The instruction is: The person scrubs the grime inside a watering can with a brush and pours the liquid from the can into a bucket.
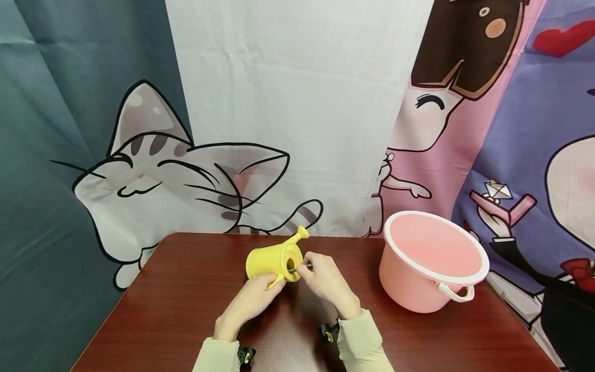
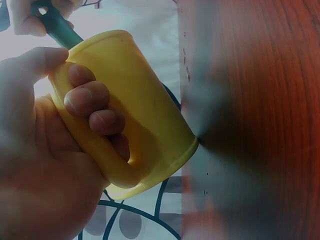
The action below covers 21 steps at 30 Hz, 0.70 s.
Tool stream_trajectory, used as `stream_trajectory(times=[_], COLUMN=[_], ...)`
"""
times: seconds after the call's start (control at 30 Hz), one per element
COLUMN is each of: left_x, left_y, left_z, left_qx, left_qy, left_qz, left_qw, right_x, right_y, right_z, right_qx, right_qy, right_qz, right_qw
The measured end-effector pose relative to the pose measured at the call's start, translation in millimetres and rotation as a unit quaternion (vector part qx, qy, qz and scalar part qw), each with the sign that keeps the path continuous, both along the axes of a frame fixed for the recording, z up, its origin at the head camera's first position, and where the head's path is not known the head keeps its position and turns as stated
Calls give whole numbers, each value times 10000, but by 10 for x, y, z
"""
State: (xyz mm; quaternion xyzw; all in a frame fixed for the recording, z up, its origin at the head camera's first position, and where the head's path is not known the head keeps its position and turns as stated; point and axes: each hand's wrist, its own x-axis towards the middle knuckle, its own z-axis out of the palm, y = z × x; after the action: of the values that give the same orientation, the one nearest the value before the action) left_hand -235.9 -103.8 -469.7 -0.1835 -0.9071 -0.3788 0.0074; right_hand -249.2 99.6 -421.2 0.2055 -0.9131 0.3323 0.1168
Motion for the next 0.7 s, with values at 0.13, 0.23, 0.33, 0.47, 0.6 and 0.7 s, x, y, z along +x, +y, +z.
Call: stream_trajectory(times=[0.13,0.23,0.33,0.47,0.6,0.7], left_x=[6,10,9,7,4,5], left_y=[3,9,9,7,8,9], left_z=[-2,6,8,-3,-5,-1], left_qx=[11,22,35,65,84,90], left_qy=[2,7,-32,-82,-104,-74], left_qz=[-30,-57,-53,-45,-48,-58], left_qw=[10000,10000,10000,9999,9999,9999], right_x=[12,14,0,-34,-60,-66], right_y=[40,47,37,9,-32,-67], right_z=[36,46,16,-59,-124,-169], right_qx=[-41,-57,-34,-34,-92,-114], right_qy=[-31,-51,-34,-125,-211,-182], right_qz=[-43,-38,-3,79,168,229], right_qw=[10000,10000,10000,9999,9996,9995])
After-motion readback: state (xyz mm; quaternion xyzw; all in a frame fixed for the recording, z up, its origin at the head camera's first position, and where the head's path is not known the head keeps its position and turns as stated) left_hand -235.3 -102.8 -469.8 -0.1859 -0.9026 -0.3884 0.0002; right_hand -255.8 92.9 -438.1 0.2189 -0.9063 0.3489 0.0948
